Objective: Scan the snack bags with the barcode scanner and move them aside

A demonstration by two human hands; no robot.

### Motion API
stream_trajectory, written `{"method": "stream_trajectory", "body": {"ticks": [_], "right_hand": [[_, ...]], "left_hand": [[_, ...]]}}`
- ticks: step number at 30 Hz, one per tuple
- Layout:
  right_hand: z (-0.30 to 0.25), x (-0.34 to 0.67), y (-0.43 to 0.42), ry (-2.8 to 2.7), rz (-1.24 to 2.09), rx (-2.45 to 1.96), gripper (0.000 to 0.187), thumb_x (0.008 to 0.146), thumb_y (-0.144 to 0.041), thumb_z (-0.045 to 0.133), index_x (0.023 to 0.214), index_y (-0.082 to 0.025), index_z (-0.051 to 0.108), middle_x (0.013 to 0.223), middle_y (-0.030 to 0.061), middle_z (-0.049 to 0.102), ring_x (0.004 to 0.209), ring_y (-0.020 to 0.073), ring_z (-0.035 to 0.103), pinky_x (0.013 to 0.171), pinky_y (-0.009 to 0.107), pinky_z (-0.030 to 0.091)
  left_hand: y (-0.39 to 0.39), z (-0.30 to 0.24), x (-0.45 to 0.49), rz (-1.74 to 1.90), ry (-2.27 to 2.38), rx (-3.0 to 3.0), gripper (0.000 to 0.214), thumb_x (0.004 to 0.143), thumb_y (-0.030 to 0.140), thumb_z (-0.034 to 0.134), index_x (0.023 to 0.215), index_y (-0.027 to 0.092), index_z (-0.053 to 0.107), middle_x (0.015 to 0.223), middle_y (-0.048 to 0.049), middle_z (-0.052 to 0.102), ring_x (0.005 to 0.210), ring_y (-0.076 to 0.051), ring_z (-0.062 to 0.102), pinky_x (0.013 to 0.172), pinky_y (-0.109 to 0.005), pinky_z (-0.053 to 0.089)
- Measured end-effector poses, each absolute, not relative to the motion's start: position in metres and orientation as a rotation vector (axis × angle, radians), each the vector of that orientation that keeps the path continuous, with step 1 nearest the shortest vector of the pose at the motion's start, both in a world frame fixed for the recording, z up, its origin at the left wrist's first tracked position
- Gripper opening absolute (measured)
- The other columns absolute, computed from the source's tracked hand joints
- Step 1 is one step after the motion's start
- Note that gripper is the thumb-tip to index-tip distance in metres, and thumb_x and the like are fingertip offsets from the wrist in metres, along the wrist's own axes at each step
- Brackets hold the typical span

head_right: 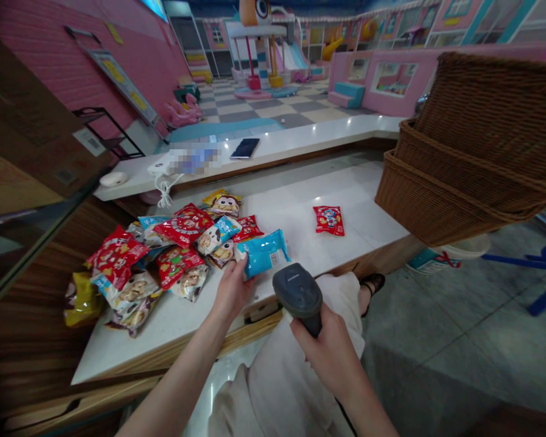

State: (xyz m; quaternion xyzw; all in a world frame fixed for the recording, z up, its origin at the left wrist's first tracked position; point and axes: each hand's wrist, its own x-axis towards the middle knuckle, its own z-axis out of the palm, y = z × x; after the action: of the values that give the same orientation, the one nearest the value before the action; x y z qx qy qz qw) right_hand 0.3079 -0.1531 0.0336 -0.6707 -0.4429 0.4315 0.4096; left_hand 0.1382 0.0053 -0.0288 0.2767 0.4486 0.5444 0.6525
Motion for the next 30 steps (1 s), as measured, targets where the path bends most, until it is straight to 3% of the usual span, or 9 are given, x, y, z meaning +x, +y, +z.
{"method": "stream_trajectory", "body": {"ticks": [2,5,11,14,18,23,28,30], "right_hand": [[0.032,0.312,-0.157,-1.083,1.075,-1.676,0.02,0.086,-0.04,0.061,0.083,-0.021,0.058,0.05,-0.007,0.053,0.04,0.0139,0.055,0.042,0.024,0.043],[0.032,0.318,-0.162,-1.064,1.059,-1.661,0.023,0.084,-0.043,0.063,0.079,-0.021,0.059,0.049,-0.0061,0.054,0.04,0.0146,0.055,0.042,0.025,0.044],[0.043,0.32,-0.17,-0.989,0.973,-1.666,0.023,0.081,-0.04,0.066,0.069,-0.022,0.058,0.048,-0.0053,0.053,0.041,0.0139,0.053,0.043,0.024,0.042],[0.049,0.319,-0.171,-0.974,0.97,-1.674,0.023,0.079,-0.039,0.067,0.067,-0.022,0.058,0.049,-0.0052,0.053,0.041,0.0135,0.053,0.043,0.024,0.042],[0.047,0.321,-0.169,-0.964,0.986,-1.675,0.022,0.079,-0.039,0.066,0.069,-0.022,0.058,0.05,-0.0052,0.052,0.041,0.0138,0.052,0.042,0.025,0.042],[0.033,0.328,-0.166,-1.021,1.075,-1.656,0.023,0.08,-0.041,0.069,0.071,-0.022,0.059,0.05,-0.0045,0.054,0.04,0.0157,0.055,0.042,0.026,0.045],[0.022,0.325,-0.166,-1.022,1.117,-1.655,0.026,0.083,-0.044,0.068,0.074,-0.021,0.06,0.049,-0.0038,0.055,0.041,0.0169,0.058,0.042,0.026,0.045],[0.023,0.321,-0.167,-1.004,1.095,-1.65,0.026,0.083,-0.044,0.068,0.075,-0.021,0.06,0.049,-0.0044,0.054,0.041,0.0163,0.056,0.041,0.025,0.044]], "left_hand": [[0.011,-0.023,0.153,1.291,0.979,0.888,0.041,0.089,0.05,0.07,0.122,0.026,0.066,0.125,-0.0052,0.072,0.115,-0.021,0.068,0.098,-0.035,0.056],[0.029,-0.015,0.187,1.362,0.915,1.481,0.041,0.1,0.042,0.054,0.137,0.025,0.059,0.143,-0.0082,0.062,0.138,-0.024,0.054,0.12,-0.043,0.039],[0.07,-0.032,0.274,0.999,0.865,2.244,0.054,0.101,0.019,0.037,0.154,0.024,0.042,0.164,-0.0113,0.039,0.153,-0.023,0.035,0.126,-0.046,0.03],[0.081,-0.044,0.309,0.825,0.917,2.415,0.056,0.099,0.022,0.046,0.154,0.015,0.041,0.167,-0.0202,0.031,0.157,-0.03,0.025,0.127,-0.05,0.025],[0.089,-0.043,0.331,0.687,0.874,2.493,0.075,0.095,0.034,0.059,0.158,0.005,0.03,0.167,-0.0293,0.02,0.159,-0.037,0.016,0.127,-0.055,0.02],[0.083,-0.028,0.3,0.858,0.808,2.387,0.067,0.095,0.026,0.053,0.157,0.011,0.033,0.167,-0.0232,0.027,0.158,-0.031,0.02,0.128,-0.053,0.021],[0.061,-0.014,0.212,1.115,0.932,2.067,0.058,0.086,0.014,0.059,0.144,0.021,0.055,0.16,-0.0139,0.045,0.151,-0.028,0.038,0.129,-0.049,0.022],[0.056,-0.009,0.173,1.231,1.038,1.987,0.056,0.085,0.012,0.06,0.14,0.024,0.059,0.158,-0.0116,0.048,0.151,-0.028,0.038,0.129,-0.048,0.02]]}}
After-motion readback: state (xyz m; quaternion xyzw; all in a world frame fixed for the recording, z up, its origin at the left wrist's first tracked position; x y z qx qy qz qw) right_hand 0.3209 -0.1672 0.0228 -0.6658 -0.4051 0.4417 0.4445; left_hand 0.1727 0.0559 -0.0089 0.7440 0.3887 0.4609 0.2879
